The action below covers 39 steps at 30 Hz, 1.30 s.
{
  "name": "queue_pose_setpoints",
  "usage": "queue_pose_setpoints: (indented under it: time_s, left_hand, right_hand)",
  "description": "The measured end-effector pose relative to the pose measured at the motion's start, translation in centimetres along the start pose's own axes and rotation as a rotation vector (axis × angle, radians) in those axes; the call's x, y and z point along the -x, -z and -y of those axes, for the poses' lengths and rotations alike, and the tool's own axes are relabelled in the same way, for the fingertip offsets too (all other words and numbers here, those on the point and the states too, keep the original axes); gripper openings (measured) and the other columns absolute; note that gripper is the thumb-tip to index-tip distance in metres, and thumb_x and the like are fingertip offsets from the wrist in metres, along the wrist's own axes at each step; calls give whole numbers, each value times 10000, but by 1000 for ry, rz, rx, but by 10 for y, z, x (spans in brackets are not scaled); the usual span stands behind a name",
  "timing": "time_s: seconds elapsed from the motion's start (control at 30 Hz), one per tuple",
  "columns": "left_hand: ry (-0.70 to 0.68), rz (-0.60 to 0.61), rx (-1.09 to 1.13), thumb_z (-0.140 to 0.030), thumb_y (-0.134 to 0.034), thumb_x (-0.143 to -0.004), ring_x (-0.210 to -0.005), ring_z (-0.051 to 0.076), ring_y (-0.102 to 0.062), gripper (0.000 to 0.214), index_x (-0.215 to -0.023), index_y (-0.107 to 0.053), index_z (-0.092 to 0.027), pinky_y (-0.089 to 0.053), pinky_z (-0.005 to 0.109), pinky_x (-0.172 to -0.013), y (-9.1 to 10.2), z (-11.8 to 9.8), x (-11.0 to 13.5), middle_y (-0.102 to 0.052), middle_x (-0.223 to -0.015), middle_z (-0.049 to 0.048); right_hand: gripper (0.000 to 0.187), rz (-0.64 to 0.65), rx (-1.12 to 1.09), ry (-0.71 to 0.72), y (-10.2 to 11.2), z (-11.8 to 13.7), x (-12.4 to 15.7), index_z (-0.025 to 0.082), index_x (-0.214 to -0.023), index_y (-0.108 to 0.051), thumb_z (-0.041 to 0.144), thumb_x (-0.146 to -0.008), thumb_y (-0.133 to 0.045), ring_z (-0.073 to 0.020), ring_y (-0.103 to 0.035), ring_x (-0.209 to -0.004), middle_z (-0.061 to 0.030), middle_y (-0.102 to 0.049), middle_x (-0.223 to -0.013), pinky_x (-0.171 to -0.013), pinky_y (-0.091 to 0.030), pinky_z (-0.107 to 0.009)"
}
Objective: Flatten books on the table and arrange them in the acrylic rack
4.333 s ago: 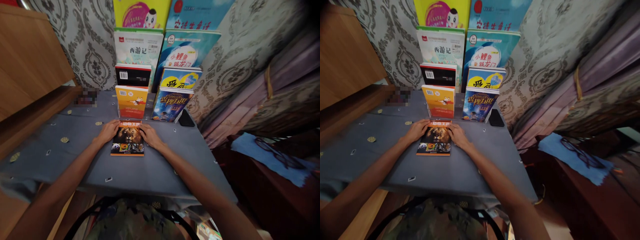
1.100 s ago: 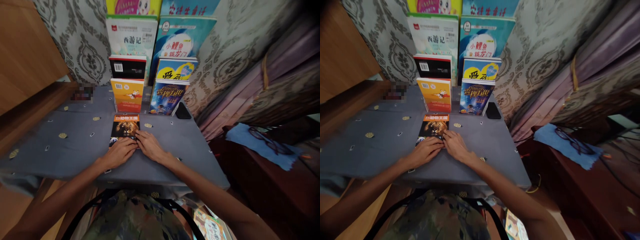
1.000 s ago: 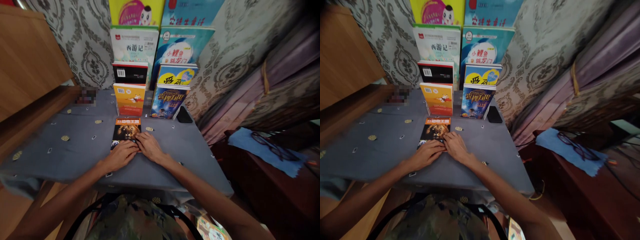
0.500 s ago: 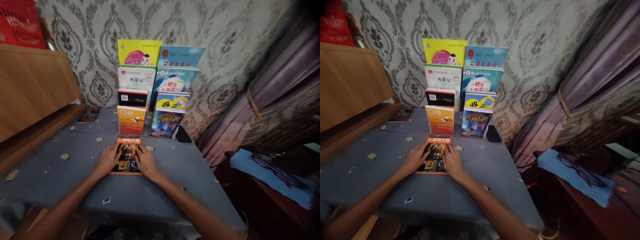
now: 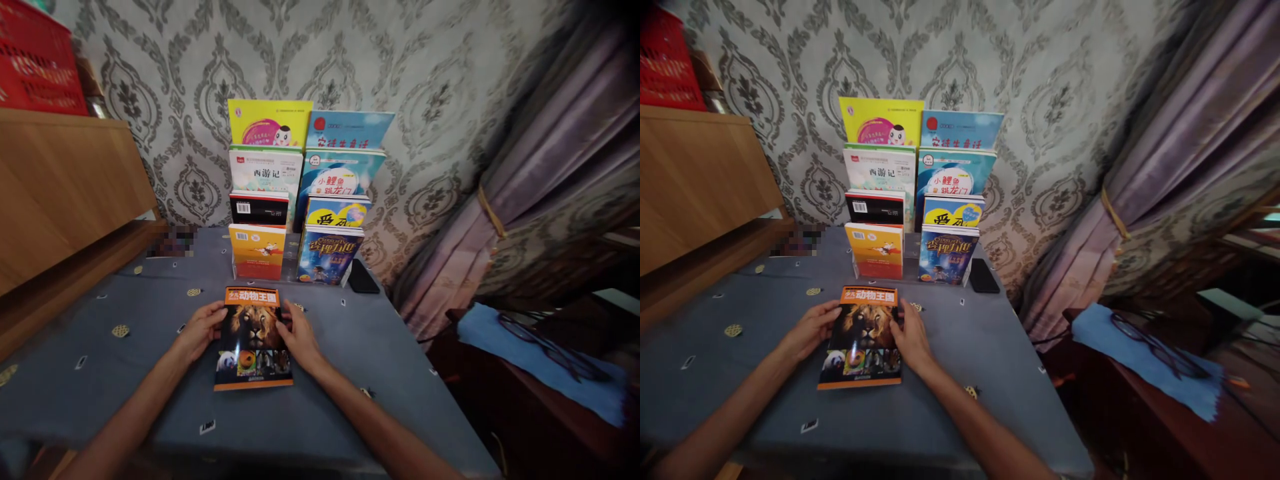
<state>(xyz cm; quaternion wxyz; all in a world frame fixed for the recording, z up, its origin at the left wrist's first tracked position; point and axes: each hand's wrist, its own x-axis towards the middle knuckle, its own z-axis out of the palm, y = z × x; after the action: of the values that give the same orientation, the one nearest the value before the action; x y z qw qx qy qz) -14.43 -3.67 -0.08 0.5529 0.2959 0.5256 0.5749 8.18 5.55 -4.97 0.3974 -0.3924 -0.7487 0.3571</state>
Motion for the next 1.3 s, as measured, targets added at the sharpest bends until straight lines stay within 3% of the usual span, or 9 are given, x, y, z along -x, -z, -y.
queue_pose_setpoints:
  time_s: [0.13, 0.27, 0.53, 0.67, 0.77, 0.83, 0.9, 1.0, 1.3]
  left_hand:
    - [-63, -2, 141, -207, -830, -705, -667, 155, -725, 368, -1041, -696, -144, -591, 227, -619, -4, -7, 1, -777, -884, 63]
    - [-88, 8, 224, -190, -830, -703, -713, 176, -741, 368, -1047, -705, -152, -609, 247, -667, -2, -9, 2, -784, -930, 62]
    - [53, 21, 50, -182, -806, -728, -676, 166, -723, 263, -968, -727, -111, -595, 244, -626, 10, -4, -4, -776, -891, 96]
    - [-56, 23, -13, -254, -826, -706, -693, 167, -719, 340, -1010, -725, -140, -587, 248, -635, 5, -21, -10, -776, -927, 85]
    - [-291, 25, -102, -351, -820, -720, -781, 185, -724, 433, -1095, -710, -165, -573, 244, -648, -8, -52, -21, -771, -1004, 83]
    - [-539, 24, -161, -416, -780, -760, -940, 223, -718, 436, -1123, -697, -189, -588, 297, -759, -20, -77, -30, -754, -1098, 79]
    - [-816, 12, -201, -426, -745, -799, -1112, 242, -668, 415, -1147, -683, -209, -549, 369, -952, -33, -100, -41, -726, -1188, 70]
    - [-1043, 3, -263, -392, -695, -858, -1219, 242, -617, 388, -1199, -653, -212, -442, 421, -1109, -47, -118, -54, -702, -1240, 69]
    - [-1045, 10, -304, -428, -659, -884, -1229, 268, -616, 402, -1202, -637, -183, -451, 444, -1103, -42, -102, -81, -705, -1223, 100]
  right_hand:
    - [371, 200, -481, -271, 16, 12, -11, 187, -975, -654, 485, -760, -703, -104, -454, -496, 50, -534, -620, -455, -393, -219]
    - [458, 411, -806, -376, 28, 35, -10, 191, -710, -572, 569, -641, -821, -49, -343, -469, 65, -486, -592, -404, -244, -170]
    - [504, 366, -705, -344, 11, 24, -2, 199, -665, -529, 621, -629, -803, -65, -411, -472, 80, -449, -567, -390, -405, -179]
    - [441, 360, -629, -226, 21, 30, -17, 200, -718, -562, 607, -717, -731, -81, -439, -478, 65, -469, -591, -411, -442, -204]
    - [351, 341, -471, 15, 42, 54, -45, 202, -804, -610, 551, -816, -648, -117, -522, -517, 26, -551, -677, -474, -490, -258]
    - [277, 210, -280, 203, 56, 75, -66, 205, -835, -624, 469, -894, -567, -163, -607, -598, -8, -601, -741, -556, -522, -303]
    - [203, -32, -94, 398, 64, 91, -83, 217, -972, -649, 366, -939, -516, -214, -665, -795, -52, -679, -885, -730, -550, -362]
    - [241, -203, -7, 549, 67, 102, -97, 220, -1116, -636, 299, -981, -454, -237, -654, -997, -94, -708, -1079, -889, -527, -399]
    - [252, -191, 23, 539, 53, 72, -107, 207, -1137, -634, 310, -989, -459, -235, -659, -968, -95, -713, -1060, -877, -531, -388]
